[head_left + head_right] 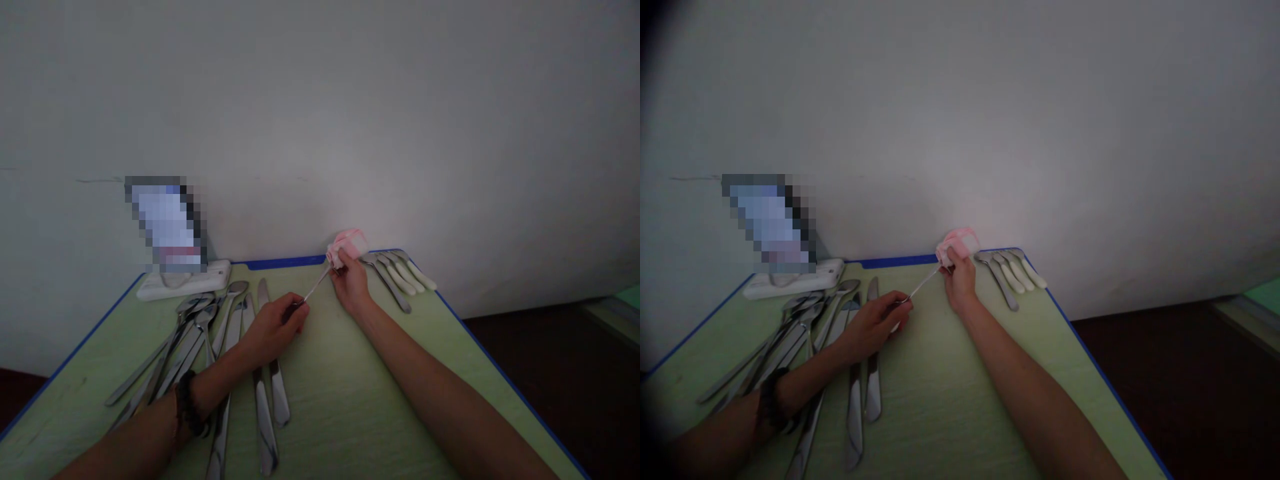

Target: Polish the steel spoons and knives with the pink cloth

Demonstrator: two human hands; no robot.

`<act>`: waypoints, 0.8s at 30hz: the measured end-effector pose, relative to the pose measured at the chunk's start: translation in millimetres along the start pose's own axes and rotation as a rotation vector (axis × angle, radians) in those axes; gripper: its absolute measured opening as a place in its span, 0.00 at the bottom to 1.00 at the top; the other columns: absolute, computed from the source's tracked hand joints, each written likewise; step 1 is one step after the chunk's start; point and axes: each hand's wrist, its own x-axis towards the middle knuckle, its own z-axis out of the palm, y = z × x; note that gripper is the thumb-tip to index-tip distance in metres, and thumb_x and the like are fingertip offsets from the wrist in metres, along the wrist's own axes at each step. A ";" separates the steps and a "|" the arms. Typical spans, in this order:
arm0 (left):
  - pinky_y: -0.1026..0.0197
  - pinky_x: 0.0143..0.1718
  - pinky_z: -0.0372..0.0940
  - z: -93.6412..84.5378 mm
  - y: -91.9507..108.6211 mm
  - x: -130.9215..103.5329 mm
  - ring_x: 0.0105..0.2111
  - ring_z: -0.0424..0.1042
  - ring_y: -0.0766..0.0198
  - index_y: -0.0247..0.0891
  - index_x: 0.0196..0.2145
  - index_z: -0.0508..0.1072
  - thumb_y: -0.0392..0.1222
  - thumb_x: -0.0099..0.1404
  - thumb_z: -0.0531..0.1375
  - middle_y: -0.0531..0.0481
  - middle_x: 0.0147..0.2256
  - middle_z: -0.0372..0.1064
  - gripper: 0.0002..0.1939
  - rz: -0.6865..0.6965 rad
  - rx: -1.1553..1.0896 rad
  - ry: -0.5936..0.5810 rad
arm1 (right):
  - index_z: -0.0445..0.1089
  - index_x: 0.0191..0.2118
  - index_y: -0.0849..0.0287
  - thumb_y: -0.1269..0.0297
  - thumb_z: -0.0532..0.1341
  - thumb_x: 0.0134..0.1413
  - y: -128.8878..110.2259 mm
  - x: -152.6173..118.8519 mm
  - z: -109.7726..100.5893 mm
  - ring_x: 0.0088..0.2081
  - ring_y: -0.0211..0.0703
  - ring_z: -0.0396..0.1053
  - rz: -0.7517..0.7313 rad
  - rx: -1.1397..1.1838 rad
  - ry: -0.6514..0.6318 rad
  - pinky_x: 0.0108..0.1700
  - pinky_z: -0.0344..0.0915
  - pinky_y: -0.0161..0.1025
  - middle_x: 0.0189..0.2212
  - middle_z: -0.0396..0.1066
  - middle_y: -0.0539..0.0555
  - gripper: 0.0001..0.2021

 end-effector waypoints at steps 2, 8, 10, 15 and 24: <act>0.66 0.24 0.55 0.0 -0.9 0.3 0.20 0.61 0.68 0.37 0.30 0.66 0.48 0.65 0.49 0.57 0.20 0.62 0.13 0.008 -0.001 -0.015 | 0.70 0.30 0.56 0.66 0.64 0.41 -0.7 0.2 0.6 0.32 0.37 0.69 -0.016 0.048 0.018 0.31 0.63 0.33 0.27 0.73 0.48 0.06; 0.66 0.23 0.55 -0.9 -4.0 -0.8 0.20 0.60 0.69 0.37 0.30 0.66 0.49 0.66 0.48 0.57 0.20 0.62 0.15 0.017 -0.008 -0.038 | 0.69 0.31 0.55 0.62 0.65 0.43 -0.5 3.2 -0.8 0.31 0.35 0.68 -0.038 0.040 0.030 0.30 0.62 0.32 0.27 0.72 0.46 0.07; 0.66 0.23 0.55 -0.9 -4.8 -1.4 0.20 0.61 0.69 0.37 0.31 0.65 0.50 0.67 0.47 0.57 0.20 0.62 0.16 0.018 -0.023 -0.032 | 0.69 0.30 0.55 0.60 0.66 0.42 -0.3 3.0 -2.0 0.31 0.35 0.68 -0.019 -0.012 -0.028 0.30 0.61 0.32 0.27 0.72 0.46 0.09; 0.67 0.22 0.56 1.2 -6.7 0.4 0.19 0.60 0.69 0.37 0.36 0.64 0.50 0.65 0.50 0.58 0.21 0.60 0.13 -0.004 -0.094 0.031 | 0.71 0.26 0.61 0.56 0.69 0.36 0.7 -7.9 -3.7 0.26 0.34 0.63 0.083 -0.357 -0.391 0.29 0.56 0.33 0.23 0.71 0.48 0.14; 0.66 0.22 0.56 1.4 -3.5 2.6 0.19 0.60 0.69 0.36 0.36 0.65 0.48 0.64 0.51 0.58 0.21 0.62 0.12 -0.011 -0.054 0.003 | 0.71 0.26 0.60 0.57 0.69 0.35 5.6 -4.1 -2.3 0.25 0.34 0.61 0.056 -0.269 -0.277 0.28 0.55 0.34 0.24 0.70 0.49 0.13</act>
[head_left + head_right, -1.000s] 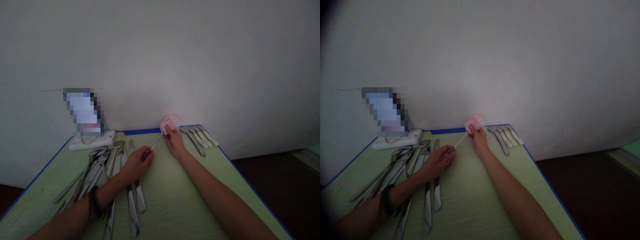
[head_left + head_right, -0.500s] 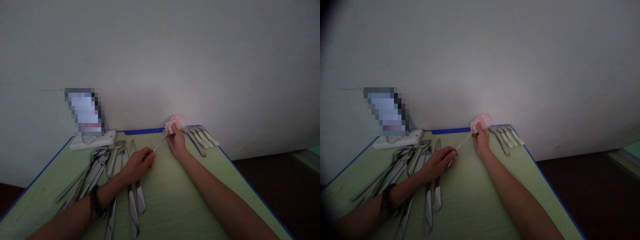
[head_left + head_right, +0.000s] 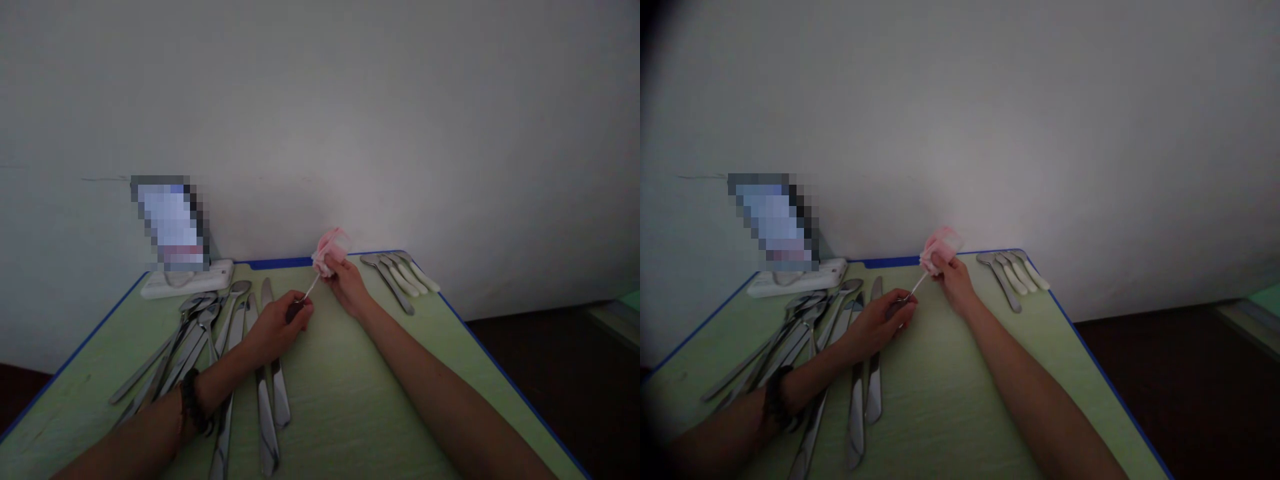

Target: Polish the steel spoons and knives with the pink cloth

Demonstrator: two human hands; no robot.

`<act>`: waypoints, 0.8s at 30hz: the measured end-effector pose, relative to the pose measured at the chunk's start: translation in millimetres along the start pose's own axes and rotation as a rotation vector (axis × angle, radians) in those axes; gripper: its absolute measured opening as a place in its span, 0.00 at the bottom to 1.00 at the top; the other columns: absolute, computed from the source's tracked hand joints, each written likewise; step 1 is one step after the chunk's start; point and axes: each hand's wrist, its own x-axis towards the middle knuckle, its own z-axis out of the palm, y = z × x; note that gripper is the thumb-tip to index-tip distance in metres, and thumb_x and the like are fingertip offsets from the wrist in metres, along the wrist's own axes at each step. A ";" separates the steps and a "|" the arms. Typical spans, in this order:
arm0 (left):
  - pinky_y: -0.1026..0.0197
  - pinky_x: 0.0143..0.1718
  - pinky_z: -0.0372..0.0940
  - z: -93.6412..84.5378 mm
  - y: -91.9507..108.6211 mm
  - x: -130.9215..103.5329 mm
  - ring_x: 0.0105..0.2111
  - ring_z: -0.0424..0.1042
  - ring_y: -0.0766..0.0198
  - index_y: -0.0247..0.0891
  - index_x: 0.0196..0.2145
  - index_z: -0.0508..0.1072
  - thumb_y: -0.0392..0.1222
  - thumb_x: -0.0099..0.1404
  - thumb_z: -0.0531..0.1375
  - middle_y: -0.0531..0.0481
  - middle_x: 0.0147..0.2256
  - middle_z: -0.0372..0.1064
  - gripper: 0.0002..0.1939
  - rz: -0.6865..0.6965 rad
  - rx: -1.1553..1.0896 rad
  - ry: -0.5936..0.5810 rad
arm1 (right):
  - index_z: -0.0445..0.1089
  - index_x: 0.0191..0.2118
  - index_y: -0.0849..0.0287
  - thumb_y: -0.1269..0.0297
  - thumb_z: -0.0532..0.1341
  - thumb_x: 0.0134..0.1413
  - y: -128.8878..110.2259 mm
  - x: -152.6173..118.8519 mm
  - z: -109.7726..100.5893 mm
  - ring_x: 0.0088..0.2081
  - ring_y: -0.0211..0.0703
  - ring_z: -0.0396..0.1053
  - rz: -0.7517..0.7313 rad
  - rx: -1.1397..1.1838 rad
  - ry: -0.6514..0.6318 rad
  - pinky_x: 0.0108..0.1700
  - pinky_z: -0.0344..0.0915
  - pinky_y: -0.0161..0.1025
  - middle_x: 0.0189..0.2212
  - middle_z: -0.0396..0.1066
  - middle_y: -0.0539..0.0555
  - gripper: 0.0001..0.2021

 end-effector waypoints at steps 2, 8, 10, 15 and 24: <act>0.66 0.23 0.56 -0.2 0.3 -0.4 0.20 0.62 0.68 0.36 0.36 0.66 0.48 0.64 0.51 0.57 0.21 0.63 0.12 0.012 0.022 -0.016 | 0.71 0.26 0.59 0.58 0.69 0.35 -0.8 3.9 -1.5 0.27 0.34 0.63 -0.008 0.097 0.085 0.28 0.55 0.33 0.25 0.70 0.49 0.12; 0.67 0.23 0.55 0.5 -2.8 -1.6 0.21 0.63 0.68 0.36 0.39 0.65 0.47 0.64 0.51 0.57 0.22 0.64 0.12 -0.001 -0.013 -0.017 | 0.72 0.26 0.61 0.58 0.71 0.33 -5.4 -0.7 -3.6 0.26 0.33 0.63 0.081 0.019 -0.152 0.28 0.56 0.33 0.24 0.70 0.49 0.14; 0.66 0.23 0.55 0.6 -2.9 -1.5 0.21 0.63 0.68 0.36 0.39 0.64 0.47 0.64 0.51 0.57 0.22 0.64 0.12 -0.005 -0.023 -0.014 | 0.73 0.25 0.62 0.58 0.71 0.33 -5.6 -3.4 -3.2 0.26 0.33 0.63 0.098 -0.032 -0.223 0.29 0.57 0.33 0.23 0.70 0.49 0.14; 0.64 0.27 0.59 -0.2 -1.6 -0.9 0.23 0.65 0.66 0.37 0.42 0.64 0.46 0.63 0.52 0.56 0.24 0.65 0.13 0.001 -0.015 0.000 | 0.74 0.27 0.62 0.58 0.71 0.32 -3.7 -1.9 -0.2 0.28 0.34 0.65 0.087 0.029 -0.146 0.30 0.58 0.33 0.25 0.72 0.50 0.14; 0.61 0.40 0.63 -1.0 -2.8 -1.5 0.34 0.70 0.64 0.39 0.51 0.55 0.37 0.55 0.60 0.51 0.38 0.70 0.27 0.149 -0.008 0.031 | 0.71 0.25 0.61 0.62 0.70 0.33 -4.4 2.2 2.6 0.28 0.34 0.65 0.023 0.159 0.099 0.27 0.59 0.32 0.25 0.71 0.50 0.12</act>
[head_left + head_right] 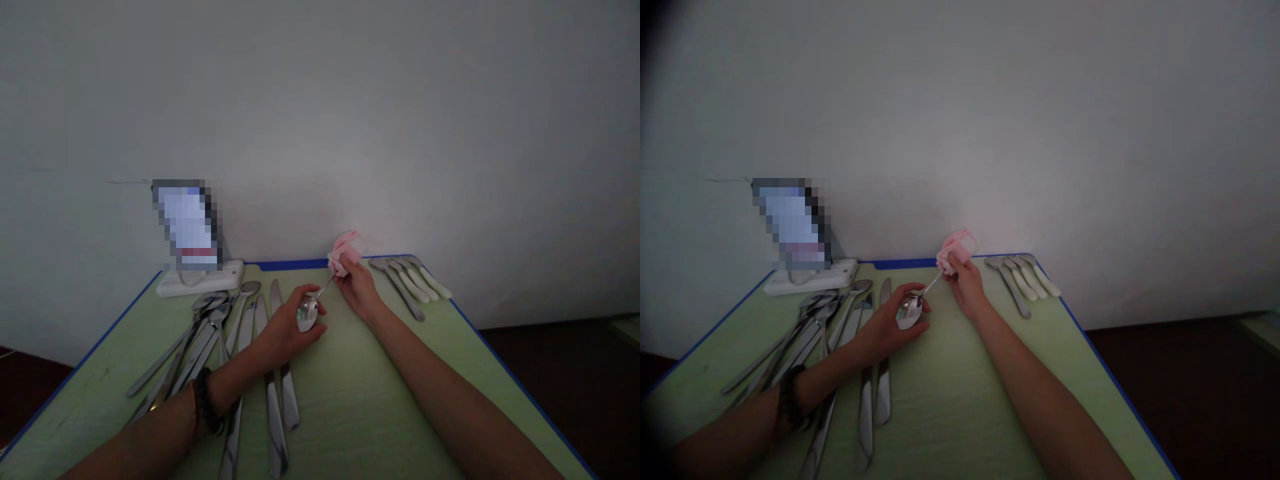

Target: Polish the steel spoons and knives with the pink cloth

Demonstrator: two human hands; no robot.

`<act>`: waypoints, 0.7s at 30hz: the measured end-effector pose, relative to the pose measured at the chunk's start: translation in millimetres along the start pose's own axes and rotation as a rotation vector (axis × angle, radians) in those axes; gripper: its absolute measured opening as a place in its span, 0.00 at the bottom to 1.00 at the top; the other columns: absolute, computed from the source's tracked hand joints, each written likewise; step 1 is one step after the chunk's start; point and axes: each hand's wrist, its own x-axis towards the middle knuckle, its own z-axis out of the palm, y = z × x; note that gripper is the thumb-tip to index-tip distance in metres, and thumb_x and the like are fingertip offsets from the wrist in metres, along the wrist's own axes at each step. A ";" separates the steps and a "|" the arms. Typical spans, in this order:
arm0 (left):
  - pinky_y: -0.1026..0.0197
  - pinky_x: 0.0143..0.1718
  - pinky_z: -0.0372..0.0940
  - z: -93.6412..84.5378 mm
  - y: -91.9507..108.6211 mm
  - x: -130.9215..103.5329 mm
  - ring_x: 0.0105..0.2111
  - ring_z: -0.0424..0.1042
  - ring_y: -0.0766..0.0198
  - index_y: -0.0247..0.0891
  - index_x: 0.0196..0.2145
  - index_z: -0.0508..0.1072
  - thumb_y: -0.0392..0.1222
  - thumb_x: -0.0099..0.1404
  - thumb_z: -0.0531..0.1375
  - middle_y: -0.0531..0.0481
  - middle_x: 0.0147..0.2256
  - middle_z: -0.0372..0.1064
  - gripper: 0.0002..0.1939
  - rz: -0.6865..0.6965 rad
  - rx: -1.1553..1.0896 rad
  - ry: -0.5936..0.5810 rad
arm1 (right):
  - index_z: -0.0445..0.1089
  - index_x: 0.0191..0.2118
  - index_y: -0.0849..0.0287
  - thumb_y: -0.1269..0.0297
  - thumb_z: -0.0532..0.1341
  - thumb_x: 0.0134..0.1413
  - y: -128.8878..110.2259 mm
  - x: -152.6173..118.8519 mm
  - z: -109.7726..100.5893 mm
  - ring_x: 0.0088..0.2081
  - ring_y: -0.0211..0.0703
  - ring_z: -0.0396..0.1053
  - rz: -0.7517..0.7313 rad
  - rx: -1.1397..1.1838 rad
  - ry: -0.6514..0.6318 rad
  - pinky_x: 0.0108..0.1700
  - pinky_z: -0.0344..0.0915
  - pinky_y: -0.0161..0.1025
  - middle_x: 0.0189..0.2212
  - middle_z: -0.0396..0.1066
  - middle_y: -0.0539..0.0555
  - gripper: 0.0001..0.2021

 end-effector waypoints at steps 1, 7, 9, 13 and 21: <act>0.60 0.41 0.63 -0.2 0.0 0.3 0.35 0.70 0.64 0.39 0.51 0.55 0.37 0.55 0.59 0.50 0.38 0.70 0.26 -0.003 0.007 0.007 | 0.70 0.25 0.60 0.62 0.70 0.33 -0.4 -0.2 0.2 0.28 0.35 0.65 -0.004 0.003 0.009 0.27 0.59 0.32 0.26 0.71 0.50 0.11; 0.57 0.44 0.63 -0.3 -3.4 1.3 0.38 0.71 0.61 0.39 0.49 0.58 0.37 0.56 0.59 0.49 0.37 0.72 0.23 -0.036 0.021 0.058 | 0.69 0.26 0.60 0.61 0.68 0.36 -1.4 0.2 0.1 0.25 0.34 0.61 -0.014 -0.023 0.010 0.24 0.57 0.33 0.25 0.70 0.50 0.11; 0.58 0.42 0.64 0.1 -4.3 0.7 0.36 0.72 0.61 0.38 0.48 0.60 0.39 0.57 0.59 0.50 0.36 0.73 0.21 -0.054 0.035 0.066 | 0.69 0.26 0.60 0.60 0.68 0.36 -0.8 -0.1 -0.2 0.23 0.32 0.59 -0.012 -0.047 -0.031 0.24 0.56 0.33 0.24 0.69 0.49 0.11; 0.61 0.33 0.66 0.5 -0.6 -0.7 0.28 0.72 0.61 0.37 0.48 0.65 0.43 0.57 0.58 0.52 0.29 0.73 0.21 -0.128 0.116 0.024 | 0.68 0.25 0.61 0.60 0.68 0.37 1.2 -2.5 -0.4 0.22 0.31 0.57 -0.016 -0.120 -0.124 0.24 0.53 0.33 0.21 0.66 0.47 0.12; 0.67 0.18 0.59 -1.5 11.4 -3.6 0.15 0.65 0.67 0.35 0.48 0.67 0.44 0.58 0.57 0.58 0.17 0.64 0.20 -0.194 0.075 -0.077 | 0.67 0.24 0.61 0.60 0.67 0.38 0.8 -6.0 0.7 0.21 0.31 0.54 0.011 -0.145 -0.173 0.22 0.46 0.33 0.19 0.64 0.46 0.11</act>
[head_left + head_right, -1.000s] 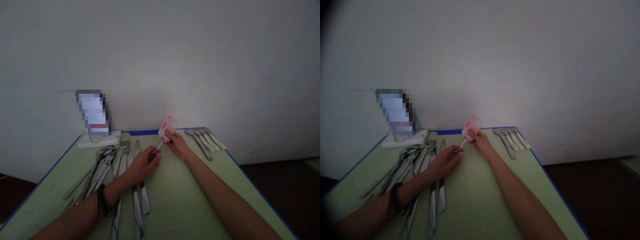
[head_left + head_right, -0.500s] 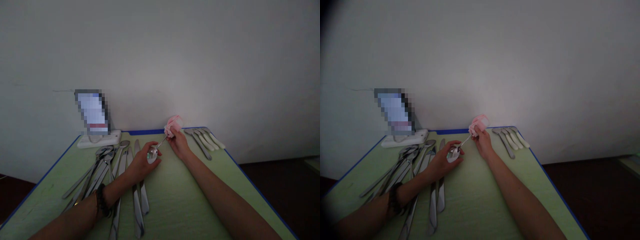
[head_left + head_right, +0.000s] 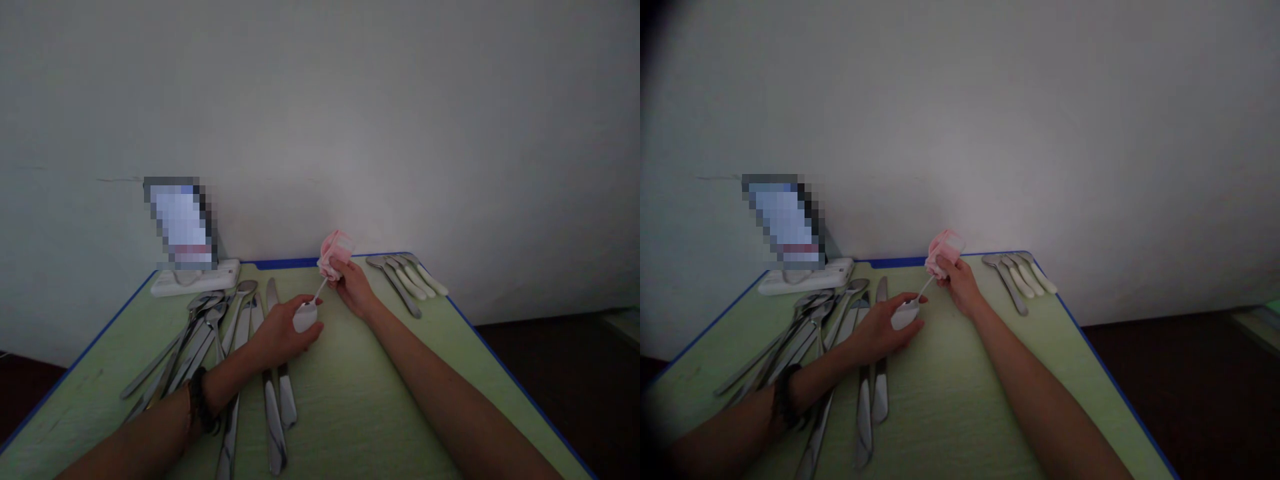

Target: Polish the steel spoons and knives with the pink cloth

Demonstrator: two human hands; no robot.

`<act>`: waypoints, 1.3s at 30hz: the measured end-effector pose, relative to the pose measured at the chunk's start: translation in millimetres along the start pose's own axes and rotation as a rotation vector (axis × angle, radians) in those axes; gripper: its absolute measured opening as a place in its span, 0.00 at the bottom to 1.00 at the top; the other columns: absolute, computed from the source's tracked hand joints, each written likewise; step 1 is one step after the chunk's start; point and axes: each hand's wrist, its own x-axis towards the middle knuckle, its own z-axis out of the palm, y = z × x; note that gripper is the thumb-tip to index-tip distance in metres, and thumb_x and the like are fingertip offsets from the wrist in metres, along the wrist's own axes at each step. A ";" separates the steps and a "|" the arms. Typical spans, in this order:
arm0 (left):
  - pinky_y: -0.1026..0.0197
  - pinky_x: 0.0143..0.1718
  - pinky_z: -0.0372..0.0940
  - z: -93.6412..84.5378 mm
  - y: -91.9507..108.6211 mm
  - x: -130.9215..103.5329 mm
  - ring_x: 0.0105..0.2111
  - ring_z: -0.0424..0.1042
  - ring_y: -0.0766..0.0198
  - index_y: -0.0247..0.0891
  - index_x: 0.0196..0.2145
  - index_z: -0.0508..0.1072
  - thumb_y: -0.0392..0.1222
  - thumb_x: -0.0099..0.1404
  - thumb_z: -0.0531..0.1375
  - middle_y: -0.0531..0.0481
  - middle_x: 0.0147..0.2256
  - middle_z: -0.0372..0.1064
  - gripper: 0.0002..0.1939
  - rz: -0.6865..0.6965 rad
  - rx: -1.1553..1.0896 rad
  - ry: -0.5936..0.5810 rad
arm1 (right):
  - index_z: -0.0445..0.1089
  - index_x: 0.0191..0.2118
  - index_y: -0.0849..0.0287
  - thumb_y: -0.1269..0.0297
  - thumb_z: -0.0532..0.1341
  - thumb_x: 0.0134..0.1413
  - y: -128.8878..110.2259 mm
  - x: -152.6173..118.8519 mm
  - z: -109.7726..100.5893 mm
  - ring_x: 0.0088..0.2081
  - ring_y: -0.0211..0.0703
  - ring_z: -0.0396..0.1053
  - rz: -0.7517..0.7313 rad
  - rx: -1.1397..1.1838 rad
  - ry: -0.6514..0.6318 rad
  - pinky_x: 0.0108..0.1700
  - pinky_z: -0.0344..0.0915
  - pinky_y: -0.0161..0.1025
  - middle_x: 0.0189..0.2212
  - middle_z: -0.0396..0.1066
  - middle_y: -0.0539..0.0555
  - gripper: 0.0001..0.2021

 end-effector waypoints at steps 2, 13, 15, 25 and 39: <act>0.67 0.17 0.58 0.0 -0.3 -0.5 0.15 0.65 0.67 0.35 0.47 0.67 0.44 0.58 0.57 0.59 0.17 0.63 0.20 0.012 0.000 -0.014 | 0.67 0.24 0.61 0.60 0.66 0.38 -0.7 -0.4 0.5 0.20 0.31 0.54 0.003 -0.011 0.003 0.22 0.45 0.34 0.19 0.63 0.46 0.11; 0.66 0.21 0.57 -1.6 1.5 -0.4 0.17 0.62 0.67 0.35 0.43 0.71 0.46 0.58 0.56 0.57 0.18 0.64 0.17 0.072 0.105 0.006 | 0.67 0.24 0.61 0.60 0.66 0.38 0.3 0.4 -0.1 0.20 0.32 0.55 0.011 -0.042 0.013 0.23 0.47 0.34 0.19 0.64 0.47 0.10; 0.66 0.23 0.57 -2.5 1.4 0.0 0.19 0.63 0.67 0.35 0.43 0.71 0.47 0.59 0.56 0.55 0.20 0.66 0.17 0.100 0.126 0.000 | 0.67 0.24 0.61 0.60 0.66 0.38 0.4 0.4 -0.3 0.20 0.32 0.55 0.013 -0.043 0.015 0.22 0.48 0.34 0.19 0.64 0.47 0.10; 0.68 0.23 0.55 -3.4 -2.5 0.4 0.20 0.63 0.68 0.36 0.46 0.71 0.50 0.64 0.50 0.54 0.22 0.66 0.20 0.168 0.169 -0.047 | 0.67 0.24 0.61 0.60 0.66 0.37 -0.7 -0.4 1.1 0.21 0.32 0.56 0.014 -0.014 0.026 0.23 0.48 0.34 0.20 0.65 0.47 0.11; 0.65 0.27 0.57 -2.9 -6.8 0.0 0.23 0.65 0.66 0.36 0.45 0.71 0.48 0.68 0.44 0.54 0.23 0.68 0.21 0.161 0.108 -0.059 | 0.68 0.24 0.61 0.58 0.68 0.37 -0.3 -1.2 -0.5 0.22 0.32 0.57 0.020 -0.046 -0.027 0.22 0.48 0.33 0.20 0.65 0.47 0.13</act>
